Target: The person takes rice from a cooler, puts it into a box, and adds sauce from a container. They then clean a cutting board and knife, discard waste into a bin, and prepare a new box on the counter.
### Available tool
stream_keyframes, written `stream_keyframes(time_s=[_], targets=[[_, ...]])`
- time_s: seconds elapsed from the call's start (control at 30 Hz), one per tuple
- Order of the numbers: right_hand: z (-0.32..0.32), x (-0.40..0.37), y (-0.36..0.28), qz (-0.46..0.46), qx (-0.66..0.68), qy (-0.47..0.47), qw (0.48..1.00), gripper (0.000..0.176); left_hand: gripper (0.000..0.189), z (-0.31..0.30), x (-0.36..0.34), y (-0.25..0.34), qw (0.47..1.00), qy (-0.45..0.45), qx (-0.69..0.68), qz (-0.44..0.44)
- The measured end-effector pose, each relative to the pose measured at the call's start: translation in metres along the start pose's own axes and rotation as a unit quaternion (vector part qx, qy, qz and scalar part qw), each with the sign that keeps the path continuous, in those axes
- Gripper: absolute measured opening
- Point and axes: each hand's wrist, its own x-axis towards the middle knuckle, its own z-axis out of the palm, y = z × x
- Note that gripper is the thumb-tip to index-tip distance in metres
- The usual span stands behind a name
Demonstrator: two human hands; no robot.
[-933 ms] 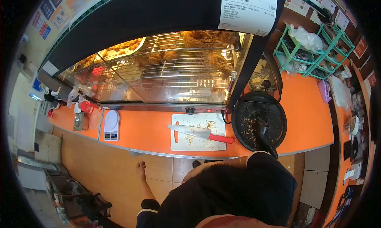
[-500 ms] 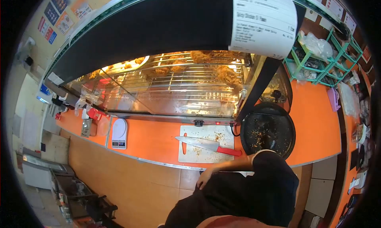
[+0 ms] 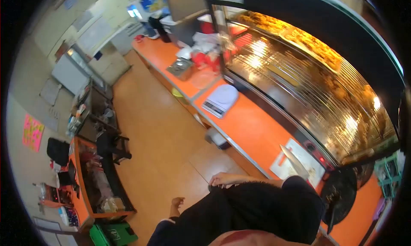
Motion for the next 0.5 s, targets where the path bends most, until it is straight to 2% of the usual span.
stream_keyframes(time_s=[0.03, 0.07, 0.1, 0.13, 0.17, 0.2, 0.23, 0.3, 0.37, 0.4, 0.43, 0.5], targets=[[-0.004, 0.024, -0.013, 0.045, 0.0, -0.013, 0.999, 0.019, 0.021, -0.019, 0.013, 0.015, 1.0, 0.009, -0.015, 0.009], [0.0, 0.054, -0.016, 0.042, 0.02, -0.006, 0.999, 0.018, 0.02, -0.036, 0.02, 0.02, 0.999, 0.017, 0.033, 0.003], [0.011, 0.077, -0.027, 0.049, 0.017, -0.025, 0.998, 0.018, 0.019, -0.047, -0.014, 0.035, 0.996, 0.021, 0.083, -0.016], [0.011, 0.102, -0.038, 0.038, -0.014, -0.023, 0.999, 0.018, 0.018, -0.058, -0.049, 0.059, 0.998, 0.051, 0.041, 0.02], [0.011, 0.123, -0.05, 0.026, -0.043, -0.017, 0.999, 0.019, 0.018, -0.071, -0.033, 0.047, 0.998, 0.052, 0.034, 0.013], [0.005, 0.146, -0.067, 0.032, -0.048, -0.018, 0.998, 0.019, 0.017, -0.08, -0.009, 0.044, 0.997, 0.049, -0.051, 0.032], [0.0, 0.167, -0.083, -0.007, -0.137, -0.027, 0.99, 0.022, 0.017, -0.087, 0.012, 0.04, 0.989, 0.044, -0.132, 0.048], [-0.011, 0.203, -0.109, -0.084, -0.304, -0.051, 0.948, 0.029, 0.02, -0.097, 0.031, 0.039, 0.988, 0.034, -0.151, 0.013], [-0.036, 0.239, -0.136, -0.088, -0.338, -0.013, 0.937, 0.031, 0.023, -0.112, 0.051, 0.052, 0.985, 0.017, -0.166, -0.034], [-0.057, 0.261, -0.144, -0.083, -0.338, 0.003, 0.938, 0.03, 0.025, -0.124, 0.062, 0.059, 0.978, -0.024, -0.205, -0.005], [-0.079, 0.282, -0.153, -0.078, -0.337, 0.02, 0.938, 0.03, 0.025, -0.14, 0.073, 0.067, 0.979, -0.024, -0.202, -0.006], [-0.124, 0.319, -0.178, -0.068, -0.268, 0.055, 0.96, 0.028, 0.026, -0.166, 0.108, 0.085, 0.968, -0.035, -0.247, -0.026]])
